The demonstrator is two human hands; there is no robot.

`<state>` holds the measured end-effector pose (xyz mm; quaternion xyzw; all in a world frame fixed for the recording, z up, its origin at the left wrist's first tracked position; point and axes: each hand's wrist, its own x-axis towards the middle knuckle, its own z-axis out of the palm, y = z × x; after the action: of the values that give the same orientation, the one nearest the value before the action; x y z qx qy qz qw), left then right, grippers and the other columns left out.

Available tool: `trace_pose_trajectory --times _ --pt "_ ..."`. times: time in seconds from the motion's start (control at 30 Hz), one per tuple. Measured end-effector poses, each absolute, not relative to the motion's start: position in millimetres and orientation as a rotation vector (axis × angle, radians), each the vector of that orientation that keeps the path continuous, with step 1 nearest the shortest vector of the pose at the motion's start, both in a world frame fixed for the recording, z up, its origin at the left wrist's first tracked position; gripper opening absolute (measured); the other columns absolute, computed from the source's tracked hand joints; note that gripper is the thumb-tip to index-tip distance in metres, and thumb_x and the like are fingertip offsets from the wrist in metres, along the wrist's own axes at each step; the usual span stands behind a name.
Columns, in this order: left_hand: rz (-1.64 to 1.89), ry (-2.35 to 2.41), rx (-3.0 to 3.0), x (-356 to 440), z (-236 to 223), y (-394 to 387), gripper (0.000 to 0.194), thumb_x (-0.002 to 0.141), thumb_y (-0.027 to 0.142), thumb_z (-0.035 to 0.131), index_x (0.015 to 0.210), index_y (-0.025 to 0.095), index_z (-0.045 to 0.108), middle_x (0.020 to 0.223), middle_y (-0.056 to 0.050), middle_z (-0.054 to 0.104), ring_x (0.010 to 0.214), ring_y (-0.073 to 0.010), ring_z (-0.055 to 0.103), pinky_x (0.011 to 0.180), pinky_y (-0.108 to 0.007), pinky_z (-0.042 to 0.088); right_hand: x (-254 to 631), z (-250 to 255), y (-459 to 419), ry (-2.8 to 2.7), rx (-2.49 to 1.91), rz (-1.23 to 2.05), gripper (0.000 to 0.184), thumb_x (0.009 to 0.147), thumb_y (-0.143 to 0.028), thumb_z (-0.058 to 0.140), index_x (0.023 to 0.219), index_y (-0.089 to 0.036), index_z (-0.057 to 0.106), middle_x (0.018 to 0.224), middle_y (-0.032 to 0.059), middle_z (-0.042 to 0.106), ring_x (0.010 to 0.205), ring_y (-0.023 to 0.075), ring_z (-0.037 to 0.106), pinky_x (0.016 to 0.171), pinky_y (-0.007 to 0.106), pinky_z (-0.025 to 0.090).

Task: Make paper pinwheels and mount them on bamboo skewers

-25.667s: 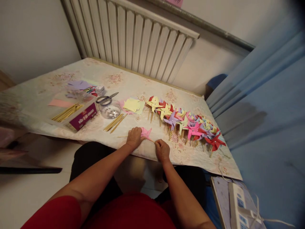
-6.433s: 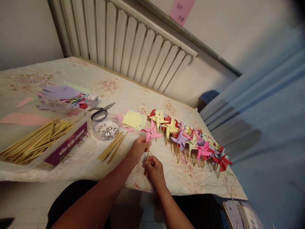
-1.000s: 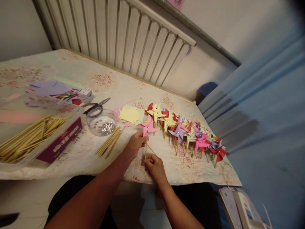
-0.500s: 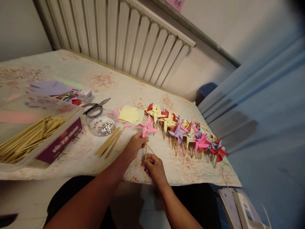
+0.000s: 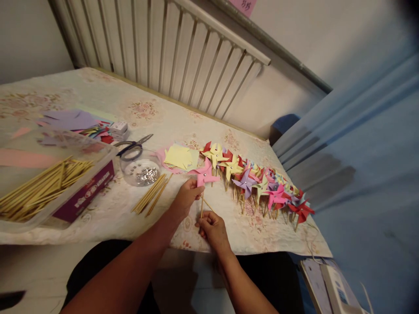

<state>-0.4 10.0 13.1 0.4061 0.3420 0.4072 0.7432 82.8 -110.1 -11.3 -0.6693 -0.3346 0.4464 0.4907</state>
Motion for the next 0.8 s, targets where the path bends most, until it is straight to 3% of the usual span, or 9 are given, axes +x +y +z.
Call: trace_pose_trajectory --times 0.33,0.63,0.8 --pt "0.965 0.789 0.874 -4.8 15.9 13.3 0.030 0.074 0.047 0.063 0.073 0.018 0.055 0.068 0.001 0.052 0.063 -0.0116 0.048 0.057 -0.022 0.039 84.2 -14.8 -111.3 -0.819 -1.611 1.088 0.018 0.070 -0.033 0.064 0.077 -0.017 0.059 0.059 -0.0027 0.064 0.036 0.0051 0.043 0.037 0.017 0.030" --pt "0.975 0.691 0.700 -5.8 9.5 17.8 0.033 0.072 0.046 0.067 0.082 0.016 0.059 0.072 0.000 0.056 0.061 -0.0094 0.050 0.057 -0.021 0.039 83.9 -16.0 -110.1 -0.799 -1.613 1.089 0.017 0.069 -0.031 0.063 0.077 -0.017 0.058 0.060 -0.0029 0.064 0.036 0.0051 0.044 0.037 0.017 0.031" --pt "0.959 0.684 0.672 -6.5 11.8 17.8 0.030 0.067 0.041 0.072 0.074 0.016 0.056 0.066 0.003 0.053 0.057 -0.0079 0.048 0.056 -0.020 0.038 83.7 -14.4 -110.7 -0.802 -1.600 1.094 0.016 0.069 -0.031 0.063 0.077 -0.017 0.058 0.060 -0.0030 0.065 0.037 0.0053 0.044 0.037 0.017 0.031"
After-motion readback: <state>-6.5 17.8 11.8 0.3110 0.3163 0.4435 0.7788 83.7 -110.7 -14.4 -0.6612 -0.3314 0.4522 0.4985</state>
